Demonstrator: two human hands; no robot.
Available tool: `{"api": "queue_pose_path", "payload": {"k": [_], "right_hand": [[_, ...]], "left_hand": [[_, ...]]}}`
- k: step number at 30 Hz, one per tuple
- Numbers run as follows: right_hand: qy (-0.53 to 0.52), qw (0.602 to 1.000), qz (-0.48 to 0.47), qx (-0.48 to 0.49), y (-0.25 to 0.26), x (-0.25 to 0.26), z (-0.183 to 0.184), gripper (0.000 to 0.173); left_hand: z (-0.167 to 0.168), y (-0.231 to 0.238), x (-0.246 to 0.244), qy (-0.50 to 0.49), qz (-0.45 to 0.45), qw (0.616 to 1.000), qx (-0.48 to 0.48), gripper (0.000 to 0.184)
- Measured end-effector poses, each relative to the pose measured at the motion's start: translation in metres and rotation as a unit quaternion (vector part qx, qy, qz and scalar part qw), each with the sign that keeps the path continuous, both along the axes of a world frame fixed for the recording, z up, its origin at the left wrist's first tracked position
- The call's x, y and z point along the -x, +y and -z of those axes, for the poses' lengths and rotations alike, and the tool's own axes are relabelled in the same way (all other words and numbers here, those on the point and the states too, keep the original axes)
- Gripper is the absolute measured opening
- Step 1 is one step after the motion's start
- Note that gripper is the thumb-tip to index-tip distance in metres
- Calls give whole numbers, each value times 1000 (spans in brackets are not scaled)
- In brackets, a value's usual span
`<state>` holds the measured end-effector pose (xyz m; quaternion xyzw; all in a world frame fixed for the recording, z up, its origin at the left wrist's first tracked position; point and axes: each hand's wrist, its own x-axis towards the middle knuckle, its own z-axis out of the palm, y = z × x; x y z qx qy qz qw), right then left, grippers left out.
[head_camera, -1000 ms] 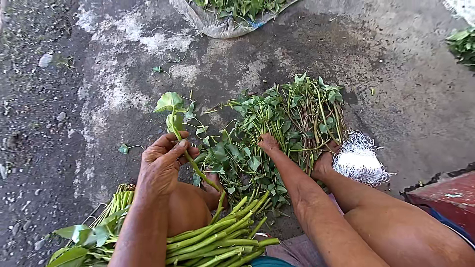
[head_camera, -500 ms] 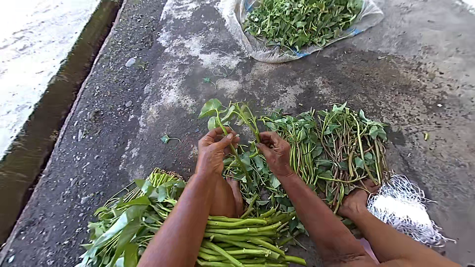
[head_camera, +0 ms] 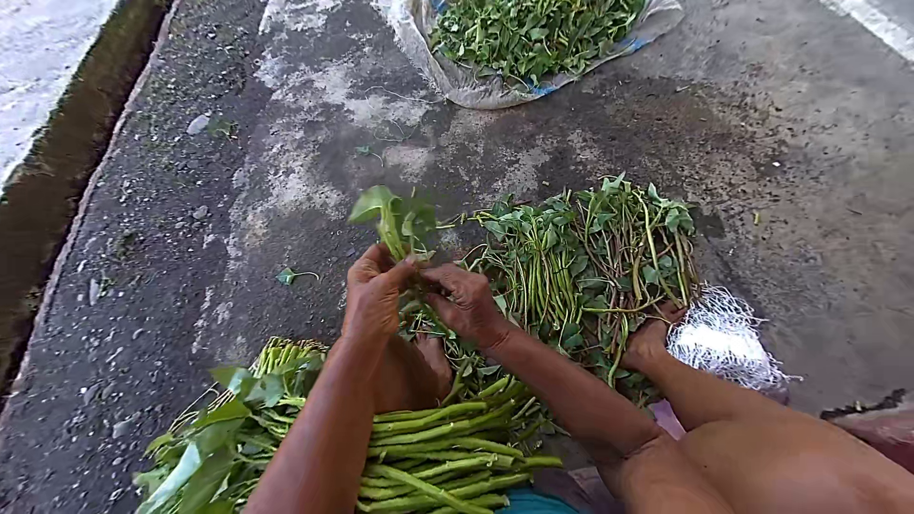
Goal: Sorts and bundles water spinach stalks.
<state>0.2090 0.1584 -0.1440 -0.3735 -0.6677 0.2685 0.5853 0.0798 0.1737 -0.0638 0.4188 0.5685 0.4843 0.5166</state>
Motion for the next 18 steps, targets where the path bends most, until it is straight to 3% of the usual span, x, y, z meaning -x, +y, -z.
{"api": "queue_pose_path", "payload": {"k": [3, 6, 8, 10, 12, 15, 18], "right_hand": [[17, 998, -29, 44, 5, -22, 14, 20], [-38, 976, 72, 201, 30, -69, 62, 24], [-80, 922, 164, 341, 47, -113, 114, 30], [-114, 840, 235, 475, 49, -159, 158, 36], [-136, 768, 272, 563, 37, -189, 177, 38], [-170, 751, 294, 567, 28, -194, 188, 29], [-224, 737, 247, 588, 33, -178, 198, 32]], "left_hand": [[0, -1, 5, -1, 32, 999, -15, 22], [-6, 0, 6, -38, 38, 999, -4, 29], [-6, -1, 6, -41, 49, 998, -17, 26], [-6, -1, 7, -29, 66, 997, -22, 25], [-7, -1, 6, -16, 79, 997, -17, 26], [-6, 2, 7, -16, 95, 995, -20, 28], [-5, 3, 8, -19, 112, 993, -24, 28]]}}
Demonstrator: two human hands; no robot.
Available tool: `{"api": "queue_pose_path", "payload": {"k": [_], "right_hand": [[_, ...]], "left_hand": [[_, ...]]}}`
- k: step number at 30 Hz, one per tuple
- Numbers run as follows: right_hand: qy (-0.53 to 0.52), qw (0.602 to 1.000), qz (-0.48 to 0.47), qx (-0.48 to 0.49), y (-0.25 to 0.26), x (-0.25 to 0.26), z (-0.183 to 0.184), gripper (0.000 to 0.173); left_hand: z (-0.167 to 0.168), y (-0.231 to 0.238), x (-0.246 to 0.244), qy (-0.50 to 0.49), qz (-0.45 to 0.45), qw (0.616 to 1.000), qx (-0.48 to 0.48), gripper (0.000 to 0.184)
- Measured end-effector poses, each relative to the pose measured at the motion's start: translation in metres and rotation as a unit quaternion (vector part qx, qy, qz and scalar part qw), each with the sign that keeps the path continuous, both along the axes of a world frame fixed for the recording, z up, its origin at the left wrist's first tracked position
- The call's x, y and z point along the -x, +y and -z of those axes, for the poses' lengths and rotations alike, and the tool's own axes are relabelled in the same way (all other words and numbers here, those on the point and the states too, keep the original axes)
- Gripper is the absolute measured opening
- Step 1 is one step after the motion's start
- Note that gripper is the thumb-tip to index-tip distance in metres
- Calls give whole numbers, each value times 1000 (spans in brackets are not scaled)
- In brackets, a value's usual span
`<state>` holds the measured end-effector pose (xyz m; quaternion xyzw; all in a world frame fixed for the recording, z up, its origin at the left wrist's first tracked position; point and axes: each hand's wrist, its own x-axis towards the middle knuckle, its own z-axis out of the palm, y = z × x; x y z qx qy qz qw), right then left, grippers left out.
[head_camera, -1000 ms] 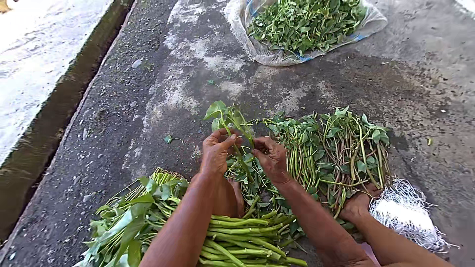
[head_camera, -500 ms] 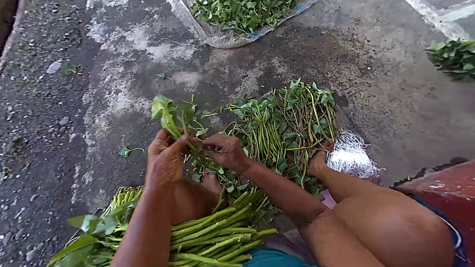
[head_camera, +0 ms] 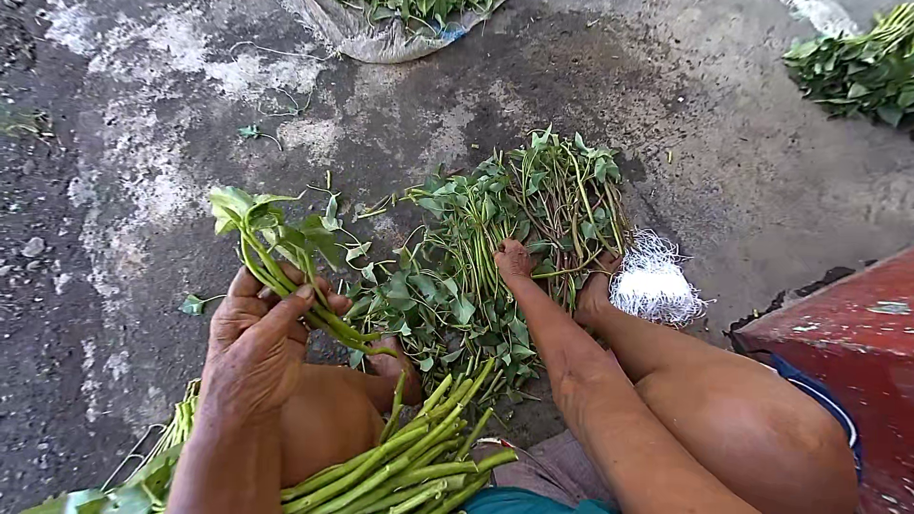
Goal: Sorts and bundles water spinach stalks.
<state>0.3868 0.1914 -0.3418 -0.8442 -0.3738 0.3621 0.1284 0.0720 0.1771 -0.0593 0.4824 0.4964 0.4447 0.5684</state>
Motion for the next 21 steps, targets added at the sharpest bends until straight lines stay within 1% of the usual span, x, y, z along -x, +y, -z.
{"api": "queue_pose_path", "payload": {"k": [2, 3, 4, 6, 8, 10, 12, 14, 16, 17, 18, 20, 21], "right_hand": [[7, 998, -38, 59, 4, 7, -1, 41], [4, 995, -50, 81, 6, 9, -1, 43], [3, 994, -56, 93, 7, 10, -1, 42], [11, 994, -52, 92, 7, 9, -1, 37], [29, 998, -40, 39, 5, 5, 3, 30], [53, 996, -7, -67, 9, -5, 6, 28], [57, 988, 24, -140, 15, -23, -12, 27], [11, 988, 32, -151, 22, -49, -44, 26], [-59, 990, 36, -120, 29, -75, -75, 27], [-98, 988, 45, -109, 31, -84, -86, 30], [-136, 983, 56, -111, 33, -90, -92, 37], [-172, 970, 73, -152, 36, -88, -96, 56], [-170, 966, 65, -183, 36, -80, -92, 57]], "left_hand": [[0, 0, -1, -4, 13, 1000, -2, 27], [1, -1, 0, -9, 21, 1000, 1, 26], [2, -1, 1, -16, 31, 999, 1, 25], [2, -1, 4, -28, 62, 998, 1, 23], [3, -3, 4, -33, 88, 996, -6, 21], [2, -2, 4, -36, 92, 995, -11, 22], [2, -2, 8, -43, 93, 995, -14, 24], [1, -2, 10, -44, 96, 994, -20, 27], [-1, -3, 12, -34, 98, 994, -25, 31], [-2, -3, 12, -28, 98, 994, -28, 33], [-2, -4, 13, -21, 98, 994, -30, 34], [-3, -4, 13, -13, 97, 995, -30, 33], [-3, -4, 13, -14, 94, 995, -28, 31]]}}
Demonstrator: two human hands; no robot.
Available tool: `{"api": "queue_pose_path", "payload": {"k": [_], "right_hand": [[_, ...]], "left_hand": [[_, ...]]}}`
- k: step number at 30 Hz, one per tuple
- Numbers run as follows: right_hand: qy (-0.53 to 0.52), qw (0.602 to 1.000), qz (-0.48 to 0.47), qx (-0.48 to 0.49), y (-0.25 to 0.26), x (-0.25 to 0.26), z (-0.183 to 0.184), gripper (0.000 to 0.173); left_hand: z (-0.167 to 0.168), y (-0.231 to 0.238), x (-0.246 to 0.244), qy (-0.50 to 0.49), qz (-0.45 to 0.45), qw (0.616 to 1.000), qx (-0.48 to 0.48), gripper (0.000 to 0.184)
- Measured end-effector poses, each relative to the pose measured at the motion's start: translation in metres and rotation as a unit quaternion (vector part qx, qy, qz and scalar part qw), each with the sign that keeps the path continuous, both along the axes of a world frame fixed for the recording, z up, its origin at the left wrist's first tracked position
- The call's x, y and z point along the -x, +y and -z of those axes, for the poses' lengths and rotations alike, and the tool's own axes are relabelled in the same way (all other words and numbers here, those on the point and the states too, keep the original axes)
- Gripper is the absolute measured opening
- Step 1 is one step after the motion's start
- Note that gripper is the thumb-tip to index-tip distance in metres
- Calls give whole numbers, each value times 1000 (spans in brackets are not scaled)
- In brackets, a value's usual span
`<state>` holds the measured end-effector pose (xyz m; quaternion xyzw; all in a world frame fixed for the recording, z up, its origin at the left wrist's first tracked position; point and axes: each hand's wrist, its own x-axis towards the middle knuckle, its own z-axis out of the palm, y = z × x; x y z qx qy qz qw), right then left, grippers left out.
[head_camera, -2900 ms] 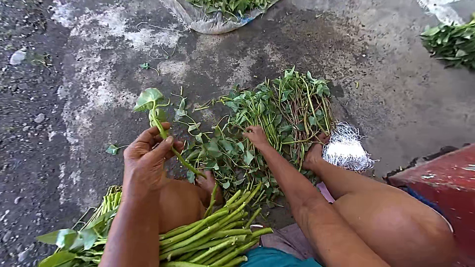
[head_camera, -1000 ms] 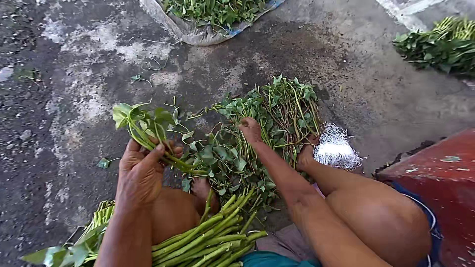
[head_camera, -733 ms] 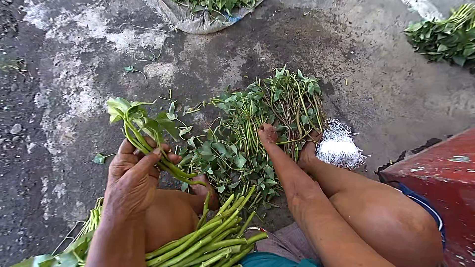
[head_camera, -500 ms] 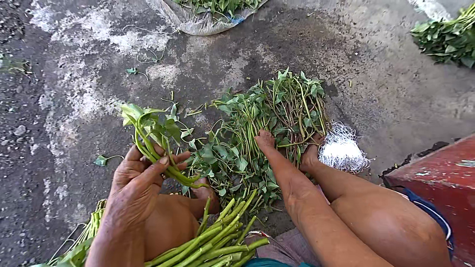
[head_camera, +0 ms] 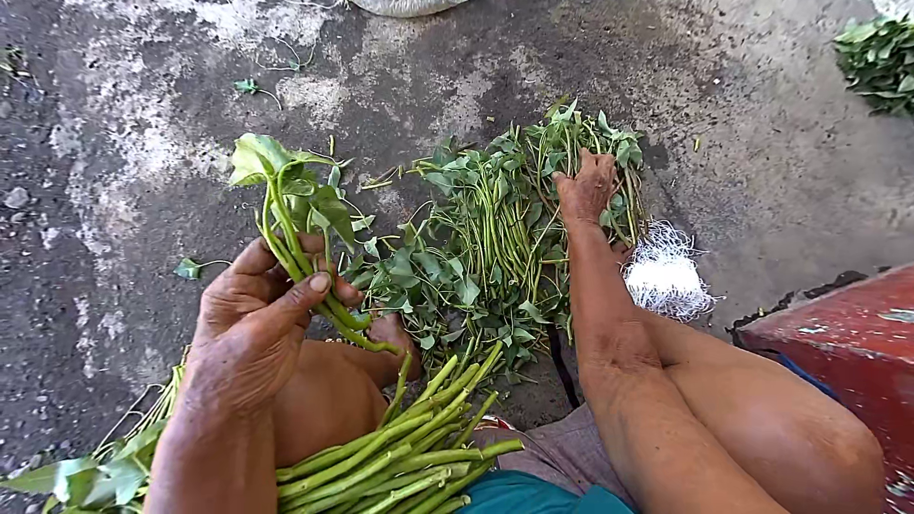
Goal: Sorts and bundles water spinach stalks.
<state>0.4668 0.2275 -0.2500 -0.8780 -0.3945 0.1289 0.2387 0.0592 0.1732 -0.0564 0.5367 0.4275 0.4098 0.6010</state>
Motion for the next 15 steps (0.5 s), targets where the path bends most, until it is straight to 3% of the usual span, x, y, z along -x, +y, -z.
{"api": "queue_pose_path", "payload": {"k": [2, 6, 9, 12, 15], "right_hand": [[59, 996, -64, -17, -3, 30, 21, 43], [221, 933, -210, 192, -19, 104, 93, 28], [256, 899, -201, 293, -37, 140, 122, 34], [275, 901, -161, 293, -41, 154, 125, 38], [306, 913, -137, 233, -40, 156, 122, 35]], "left_hand": [[0, 0, -1, -7, -6, 1000, 8, 25], [-2, -2, -1, 10, -13, 999, 32, 17], [2, -3, 4, 14, -1, 999, 33, 15], [6, 0, 9, 13, 5, 1000, 22, 18], [5, 1, 9, 11, -35, 999, 23, 23]]}}
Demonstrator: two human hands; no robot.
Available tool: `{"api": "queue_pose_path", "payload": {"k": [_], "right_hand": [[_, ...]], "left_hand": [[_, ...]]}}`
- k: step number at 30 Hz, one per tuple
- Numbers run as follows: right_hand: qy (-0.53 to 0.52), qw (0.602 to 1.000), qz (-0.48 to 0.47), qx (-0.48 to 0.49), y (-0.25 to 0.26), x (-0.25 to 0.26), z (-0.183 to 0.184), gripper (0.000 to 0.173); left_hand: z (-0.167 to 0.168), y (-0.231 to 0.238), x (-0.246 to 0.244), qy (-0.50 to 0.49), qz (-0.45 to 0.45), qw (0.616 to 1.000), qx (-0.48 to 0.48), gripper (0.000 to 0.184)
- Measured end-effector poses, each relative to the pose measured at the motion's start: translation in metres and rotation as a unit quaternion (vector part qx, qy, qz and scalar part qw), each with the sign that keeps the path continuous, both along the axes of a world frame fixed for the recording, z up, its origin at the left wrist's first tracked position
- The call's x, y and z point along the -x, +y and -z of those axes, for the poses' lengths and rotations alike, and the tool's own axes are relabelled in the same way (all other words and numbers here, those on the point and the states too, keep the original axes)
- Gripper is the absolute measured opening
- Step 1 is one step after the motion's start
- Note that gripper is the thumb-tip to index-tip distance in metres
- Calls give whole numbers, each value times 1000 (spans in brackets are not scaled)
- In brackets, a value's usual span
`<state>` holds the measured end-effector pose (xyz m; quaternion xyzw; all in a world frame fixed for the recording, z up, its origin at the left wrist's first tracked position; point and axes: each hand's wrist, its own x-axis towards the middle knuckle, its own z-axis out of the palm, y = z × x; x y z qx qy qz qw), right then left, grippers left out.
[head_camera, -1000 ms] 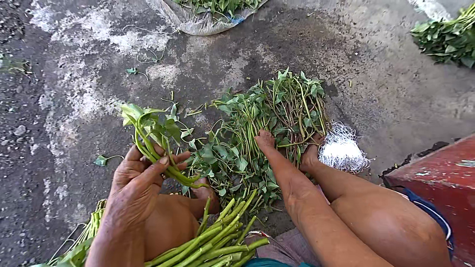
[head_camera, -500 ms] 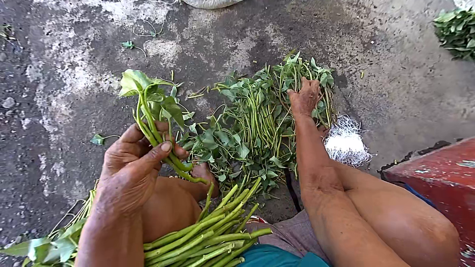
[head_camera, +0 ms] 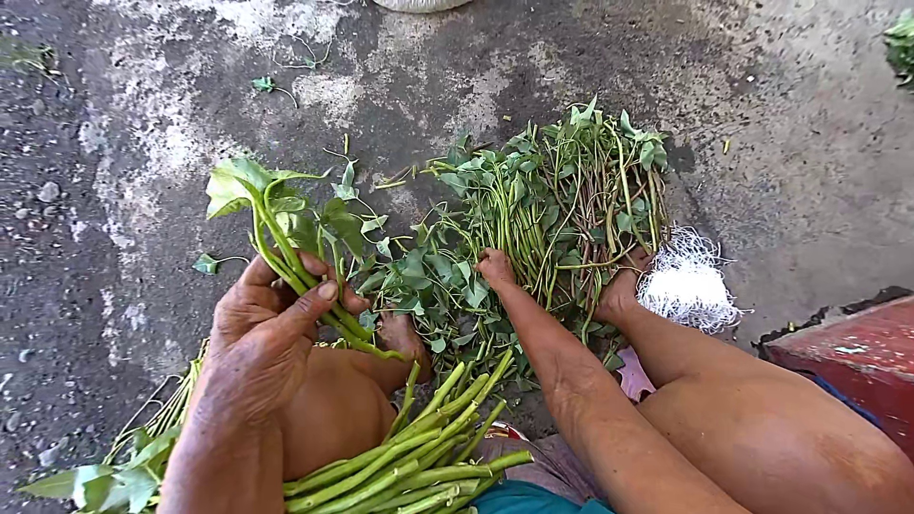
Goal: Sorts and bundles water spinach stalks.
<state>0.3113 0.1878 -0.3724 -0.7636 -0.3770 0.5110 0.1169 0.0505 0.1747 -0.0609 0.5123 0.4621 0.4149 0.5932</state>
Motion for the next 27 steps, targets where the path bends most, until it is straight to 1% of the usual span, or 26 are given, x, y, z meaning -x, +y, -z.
{"api": "queue_pose_path", "payload": {"k": [4, 7, 9, 11, 13, 15, 17, 18, 23, 27], "right_hand": [[58, 991, 29, -121, 9, -1, -15, 29], [112, 962, 54, -244, 15, 0, -45, 23], [148, 933, 52, -324, 18, 3, -71, 21], [184, 895, 46, -403, 20, 9, -99, 21], [224, 858, 27, -461, 18, 17, -131, 19], [250, 820, -4, -515, 12, 25, -159, 17], [248, 790, -38, -560, 6, 33, -179, 15], [241, 782, -57, -572, 3, 37, -185, 14], [166, 775, -146, -592, -5, 46, -197, 13], [100, 754, -200, -617, -7, 46, -204, 12]], "left_hand": [[-3, 1, -1, 11, -85, 996, -9, 30], [-4, 1, -5, 27, -127, 991, -10, 31], [-4, 2, -7, 19, -168, 986, 10, 29], [-7, 4, -12, 13, -213, 976, 39, 27], [-7, 7, -15, -2, -249, 966, 65, 23], [-7, 9, -18, -23, -263, 960, 92, 21], [-6, 10, -20, -44, -264, 957, 113, 20], [-7, 10, -22, -57, -259, 957, 121, 21], [-10, 9, -29, -96, -239, 956, 139, 17], [-9, 9, -29, -84, -230, 961, 125, 16]]}}
